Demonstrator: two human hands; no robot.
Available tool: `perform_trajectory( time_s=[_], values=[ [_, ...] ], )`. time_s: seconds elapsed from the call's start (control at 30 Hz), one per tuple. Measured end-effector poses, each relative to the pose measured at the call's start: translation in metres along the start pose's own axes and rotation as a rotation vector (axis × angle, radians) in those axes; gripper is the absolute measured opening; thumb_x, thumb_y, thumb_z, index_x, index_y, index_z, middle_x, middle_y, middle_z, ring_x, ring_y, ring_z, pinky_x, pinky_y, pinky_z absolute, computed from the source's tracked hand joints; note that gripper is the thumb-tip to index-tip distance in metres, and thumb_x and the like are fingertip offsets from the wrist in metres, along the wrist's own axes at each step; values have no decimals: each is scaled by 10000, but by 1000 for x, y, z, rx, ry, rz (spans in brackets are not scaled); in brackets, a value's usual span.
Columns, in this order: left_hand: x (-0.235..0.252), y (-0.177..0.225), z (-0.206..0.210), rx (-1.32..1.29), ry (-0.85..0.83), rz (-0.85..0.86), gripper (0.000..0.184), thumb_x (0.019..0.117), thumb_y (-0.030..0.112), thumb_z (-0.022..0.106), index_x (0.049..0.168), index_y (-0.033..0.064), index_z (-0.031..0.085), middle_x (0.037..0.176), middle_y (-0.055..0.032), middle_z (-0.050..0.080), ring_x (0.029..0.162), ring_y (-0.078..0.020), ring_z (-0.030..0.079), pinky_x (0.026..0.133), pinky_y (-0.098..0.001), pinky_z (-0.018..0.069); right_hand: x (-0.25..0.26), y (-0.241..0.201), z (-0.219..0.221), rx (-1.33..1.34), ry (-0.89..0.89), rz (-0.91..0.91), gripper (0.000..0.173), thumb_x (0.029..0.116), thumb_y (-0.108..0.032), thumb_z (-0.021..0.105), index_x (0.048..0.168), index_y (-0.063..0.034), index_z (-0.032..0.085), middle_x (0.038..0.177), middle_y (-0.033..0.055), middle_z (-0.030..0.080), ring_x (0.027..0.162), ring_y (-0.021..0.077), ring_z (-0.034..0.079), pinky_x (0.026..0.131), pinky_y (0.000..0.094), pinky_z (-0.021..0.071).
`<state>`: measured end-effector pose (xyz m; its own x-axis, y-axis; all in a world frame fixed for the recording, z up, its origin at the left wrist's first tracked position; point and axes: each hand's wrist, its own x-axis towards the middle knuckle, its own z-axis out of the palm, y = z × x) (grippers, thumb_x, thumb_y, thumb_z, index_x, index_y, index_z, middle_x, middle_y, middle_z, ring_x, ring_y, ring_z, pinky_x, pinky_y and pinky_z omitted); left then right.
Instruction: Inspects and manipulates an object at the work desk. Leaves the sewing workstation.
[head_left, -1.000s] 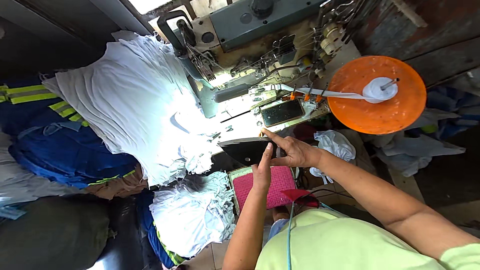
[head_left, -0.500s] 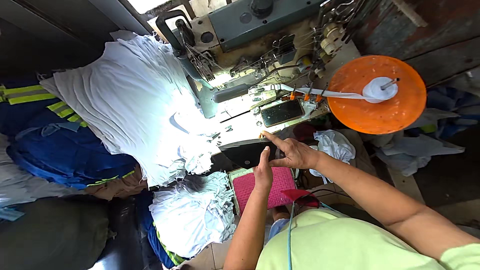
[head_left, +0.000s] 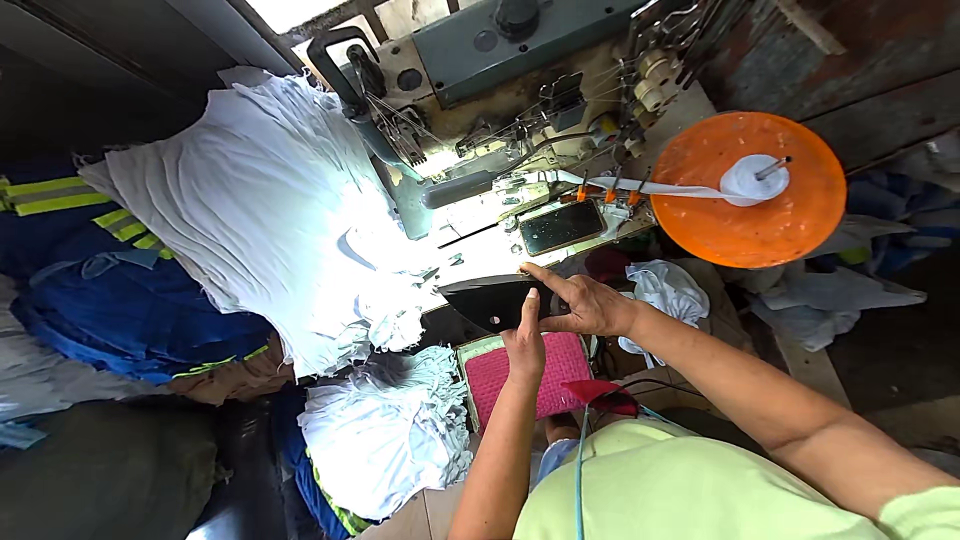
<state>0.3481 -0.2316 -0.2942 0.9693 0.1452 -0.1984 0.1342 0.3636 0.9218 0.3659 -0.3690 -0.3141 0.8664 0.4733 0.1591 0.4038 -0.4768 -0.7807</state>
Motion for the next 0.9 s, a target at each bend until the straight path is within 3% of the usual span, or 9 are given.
perform_trajectory(
  time_s=[0.13,0.23,0.3,0.37,0.43,0.5,0.57,0.63,0.9],
  values=[
    [0,1,-1,-20,-15,0,139,933,-19,481,1021,10,585,843,49,701,856,-4,682,856,-228,568,-1,-3,1,12,13,-12,847,973,-562,552,1490,96,418,683,119,622,608,207,589,609,360,507],
    [0,0,-2,-47,-45,3,159,936,0,503,1085,6,557,888,41,697,885,-11,678,874,-238,565,-2,-2,4,-45,76,-19,834,982,-602,503,1465,78,473,639,112,608,566,214,583,569,371,500],
    [1,0,-6,-55,-109,-15,113,938,53,521,1049,57,543,820,77,658,762,28,636,739,-178,545,-2,-1,7,-62,138,17,813,985,-590,504,1456,73,493,614,111,600,541,223,580,549,387,497],
    [4,0,-10,-65,-210,-2,64,944,110,486,919,131,541,660,136,529,559,66,477,538,-117,405,-1,1,6,53,174,109,808,982,-546,552,1498,66,437,674,104,618,568,174,549,573,349,492],
    [8,-2,-15,-68,-288,10,65,967,184,494,938,141,533,659,137,488,533,63,431,500,-108,369,-1,4,3,223,162,156,826,985,-521,569,1529,68,368,762,87,640,574,80,519,569,266,489],
    [8,-4,-17,-38,-252,19,118,976,247,519,986,129,517,687,143,521,570,73,468,536,-111,400,-3,5,1,283,109,148,871,976,-566,558,1537,65,343,784,66,632,594,33,519,585,228,488],
    [2,-4,-17,-27,-192,-7,307,958,289,580,1128,58,468,874,115,630,811,57,621,775,-174,537,-7,-2,-1,197,55,125,917,952,-617,561,1531,68,364,785,105,659,658,91,570,642,278,508],
    [-4,-3,-14,-88,-158,-22,373,952,255,612,1186,-9,490,978,64,692,972,5,663,941,-252,546,-8,-12,-1,96,15,111,925,947,-624,555,1530,71,373,729,123,624,637,162,542,624,334,485],
    [-7,0,-10,-43,-133,0,312,958,163,555,1197,-20,474,1003,67,666,993,25,639,955,-233,526,-5,-12,0,53,36,69,900,960,-611,543,1516,80,392,740,137,647,638,183,588,622,336,506]
  ],
)
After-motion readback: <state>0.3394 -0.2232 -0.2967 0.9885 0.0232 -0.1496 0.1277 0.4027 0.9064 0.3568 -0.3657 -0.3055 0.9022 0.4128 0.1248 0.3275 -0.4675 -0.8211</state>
